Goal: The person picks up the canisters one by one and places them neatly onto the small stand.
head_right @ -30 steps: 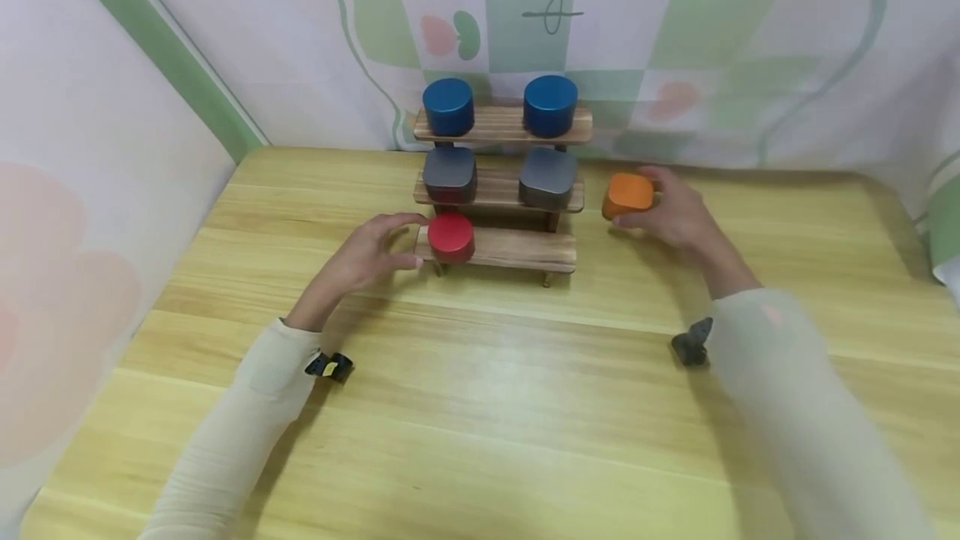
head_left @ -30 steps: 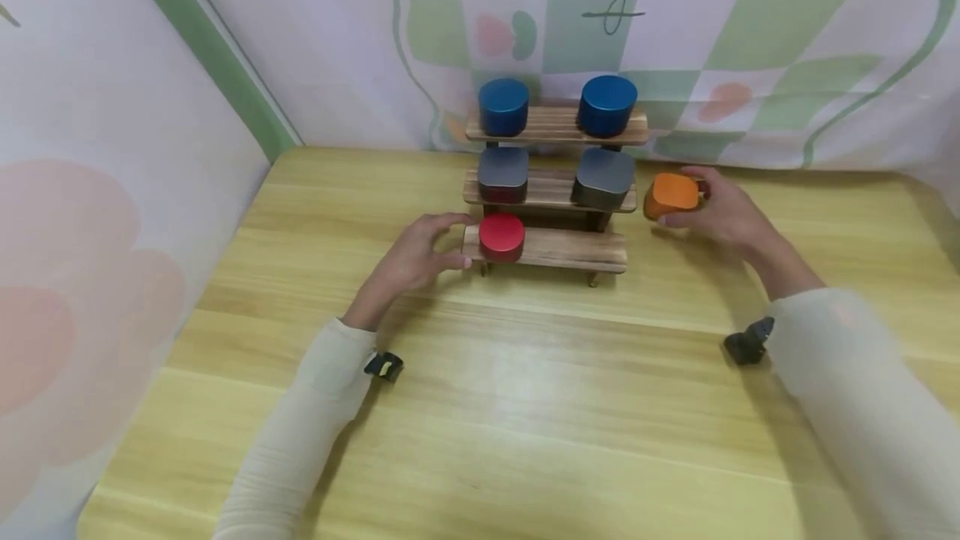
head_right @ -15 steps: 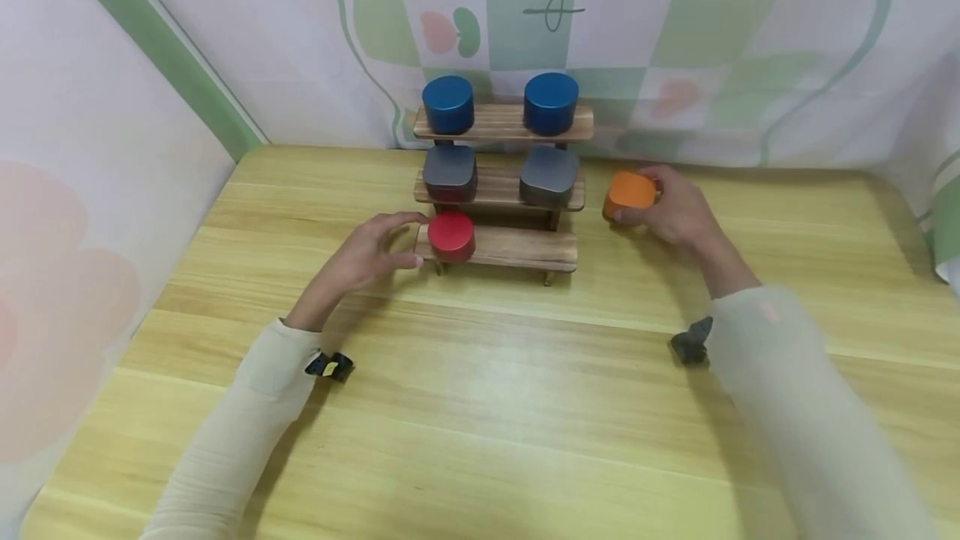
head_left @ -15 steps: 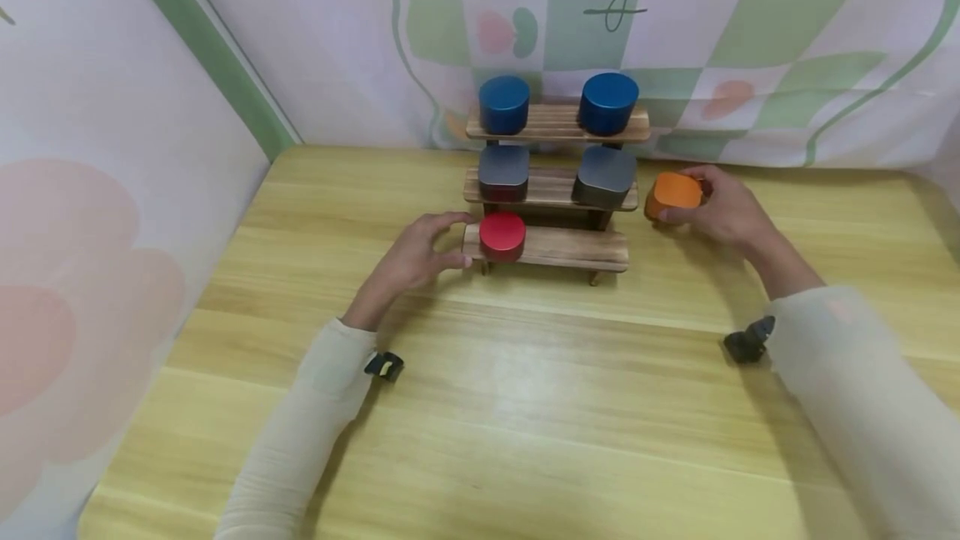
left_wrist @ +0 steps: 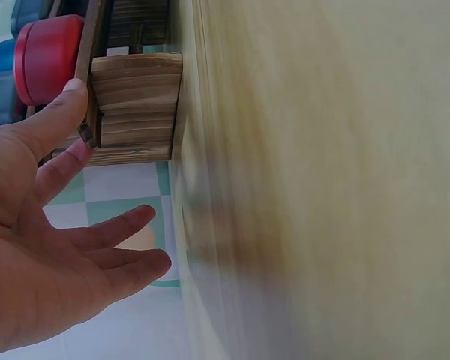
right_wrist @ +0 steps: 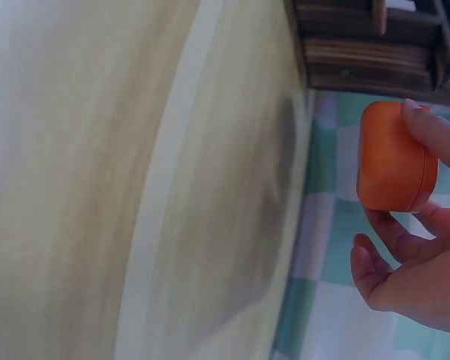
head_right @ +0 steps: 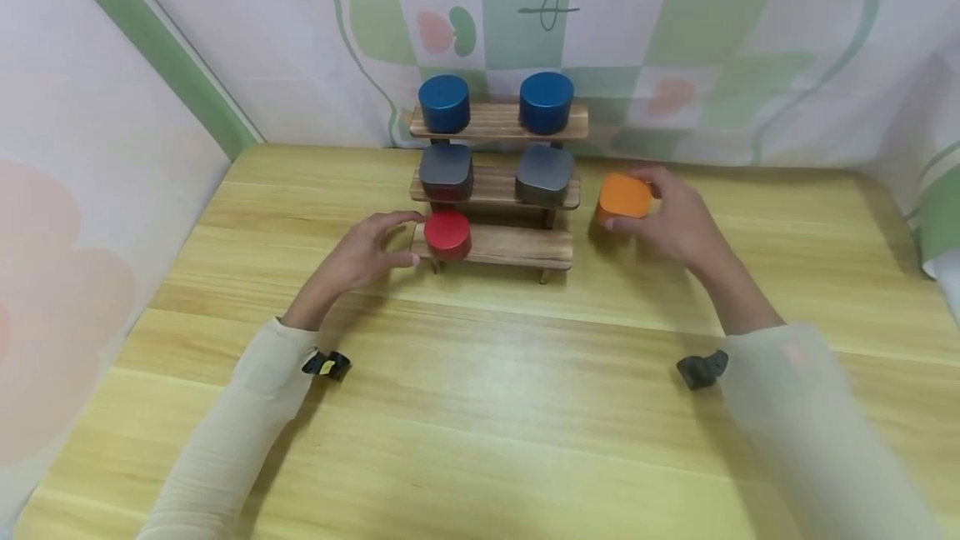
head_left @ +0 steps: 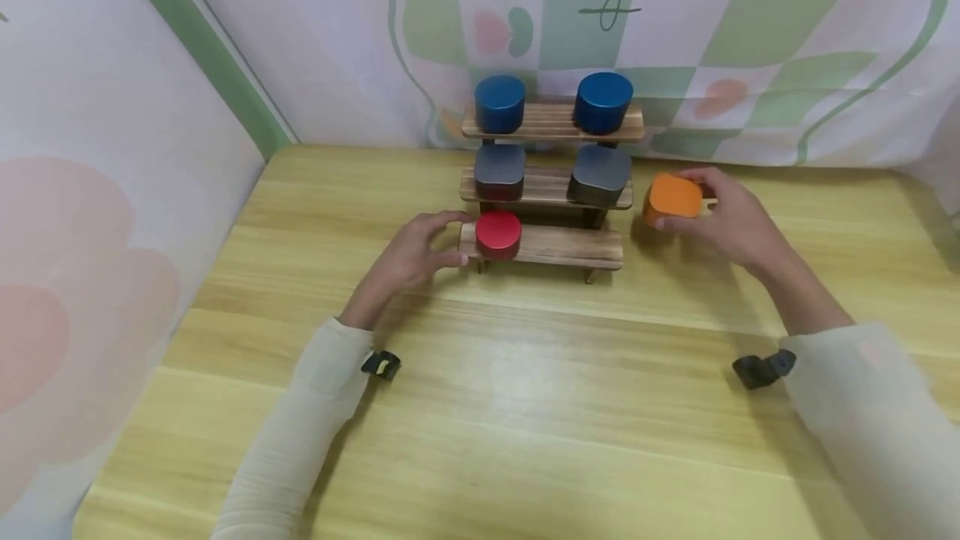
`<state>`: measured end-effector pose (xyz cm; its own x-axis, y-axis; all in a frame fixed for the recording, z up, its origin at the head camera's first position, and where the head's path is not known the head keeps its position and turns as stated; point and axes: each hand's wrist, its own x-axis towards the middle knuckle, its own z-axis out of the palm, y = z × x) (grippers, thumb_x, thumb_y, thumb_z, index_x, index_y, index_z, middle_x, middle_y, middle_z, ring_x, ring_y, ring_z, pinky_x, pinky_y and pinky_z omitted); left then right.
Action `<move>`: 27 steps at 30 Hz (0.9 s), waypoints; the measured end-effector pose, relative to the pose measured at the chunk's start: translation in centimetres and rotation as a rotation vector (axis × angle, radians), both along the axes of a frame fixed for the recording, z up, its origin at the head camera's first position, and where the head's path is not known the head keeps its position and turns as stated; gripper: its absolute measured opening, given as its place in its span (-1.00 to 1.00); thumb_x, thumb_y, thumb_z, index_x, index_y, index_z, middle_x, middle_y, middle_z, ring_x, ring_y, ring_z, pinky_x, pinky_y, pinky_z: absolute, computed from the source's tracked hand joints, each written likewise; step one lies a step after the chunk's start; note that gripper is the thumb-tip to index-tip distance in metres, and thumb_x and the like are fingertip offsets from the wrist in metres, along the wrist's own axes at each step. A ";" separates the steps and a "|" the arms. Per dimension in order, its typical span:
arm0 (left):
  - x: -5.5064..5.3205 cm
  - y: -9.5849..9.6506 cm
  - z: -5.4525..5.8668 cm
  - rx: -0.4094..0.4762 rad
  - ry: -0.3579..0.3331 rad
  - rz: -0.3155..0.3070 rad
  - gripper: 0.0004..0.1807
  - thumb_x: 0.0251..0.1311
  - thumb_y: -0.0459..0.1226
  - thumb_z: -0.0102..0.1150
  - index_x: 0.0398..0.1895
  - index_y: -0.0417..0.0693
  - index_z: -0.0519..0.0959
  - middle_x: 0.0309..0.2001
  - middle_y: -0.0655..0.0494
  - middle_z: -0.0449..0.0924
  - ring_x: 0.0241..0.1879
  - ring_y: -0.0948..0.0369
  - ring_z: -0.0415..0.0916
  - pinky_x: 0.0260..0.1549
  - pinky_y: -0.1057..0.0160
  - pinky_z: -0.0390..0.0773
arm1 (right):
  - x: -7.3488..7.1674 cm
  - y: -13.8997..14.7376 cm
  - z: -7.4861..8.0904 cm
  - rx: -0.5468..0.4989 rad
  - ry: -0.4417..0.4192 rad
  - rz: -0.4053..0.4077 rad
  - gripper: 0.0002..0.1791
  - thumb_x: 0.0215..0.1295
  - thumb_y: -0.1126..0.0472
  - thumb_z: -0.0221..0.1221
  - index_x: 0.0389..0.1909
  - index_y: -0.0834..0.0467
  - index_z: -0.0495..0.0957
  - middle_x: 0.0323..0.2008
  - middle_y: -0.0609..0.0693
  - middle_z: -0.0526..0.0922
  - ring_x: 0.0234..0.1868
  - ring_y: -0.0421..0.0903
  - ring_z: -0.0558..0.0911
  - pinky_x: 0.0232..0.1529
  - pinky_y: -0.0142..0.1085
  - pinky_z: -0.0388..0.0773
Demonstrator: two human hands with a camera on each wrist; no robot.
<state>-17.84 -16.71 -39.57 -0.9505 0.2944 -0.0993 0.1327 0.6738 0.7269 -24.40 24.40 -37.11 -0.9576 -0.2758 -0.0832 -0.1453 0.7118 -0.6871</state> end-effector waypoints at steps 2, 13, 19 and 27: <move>0.0 0.0 0.0 0.001 0.000 -0.002 -0.34 0.27 -0.23 0.35 0.43 -0.05 0.38 0.43 -0.04 0.31 0.41 -0.04 0.20 0.36 -0.05 0.23 | 0.7 0.0 0.4 -0.005 0.012 0.002 -0.08 0.23 -0.04 0.41 0.43 0.31 0.20 0.32 0.36 0.31 0.27 0.41 0.25 0.17 0.37 0.20; -0.1 -0.2 -0.1 0.011 0.053 -0.034 -0.35 0.25 -0.26 0.37 0.40 -0.15 0.40 0.38 -0.05 0.38 0.37 -0.04 0.27 0.34 -0.01 0.27 | 4.5 -1.0 2.1 -0.009 0.055 0.027 -0.15 0.19 0.04 0.45 0.36 0.32 0.27 0.27 0.33 0.36 0.24 0.39 0.30 0.19 0.33 0.21; -0.1 -0.2 -0.2 0.009 0.056 -0.038 -0.36 0.26 -0.26 0.36 0.40 -0.16 0.40 0.38 -0.07 0.39 0.37 -0.05 0.27 0.34 -0.02 0.27 | 6.0 -2.0 2.7 0.016 0.074 0.036 -0.13 0.16 0.03 0.47 0.36 0.32 0.28 0.26 0.33 0.37 0.24 0.39 0.28 0.18 0.34 0.21; 0.2 0.0 0.0 0.016 0.050 -0.036 -0.35 0.27 -0.25 0.35 0.40 -0.14 0.40 0.38 -0.07 0.37 0.38 -0.05 0.26 0.34 -0.03 0.26 | 7.1 -3.9 3.1 0.033 0.066 0.050 -0.10 0.15 0.01 0.47 0.36 0.33 0.25 0.26 0.31 0.36 0.24 0.37 0.28 0.20 0.30 0.23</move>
<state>-17.63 -16.76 -39.56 -0.9428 0.3301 -0.0466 0.1936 0.6562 0.7293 -17.26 20.48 -34.04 -0.9465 -0.3214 -0.0300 -0.2254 0.7245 -0.6514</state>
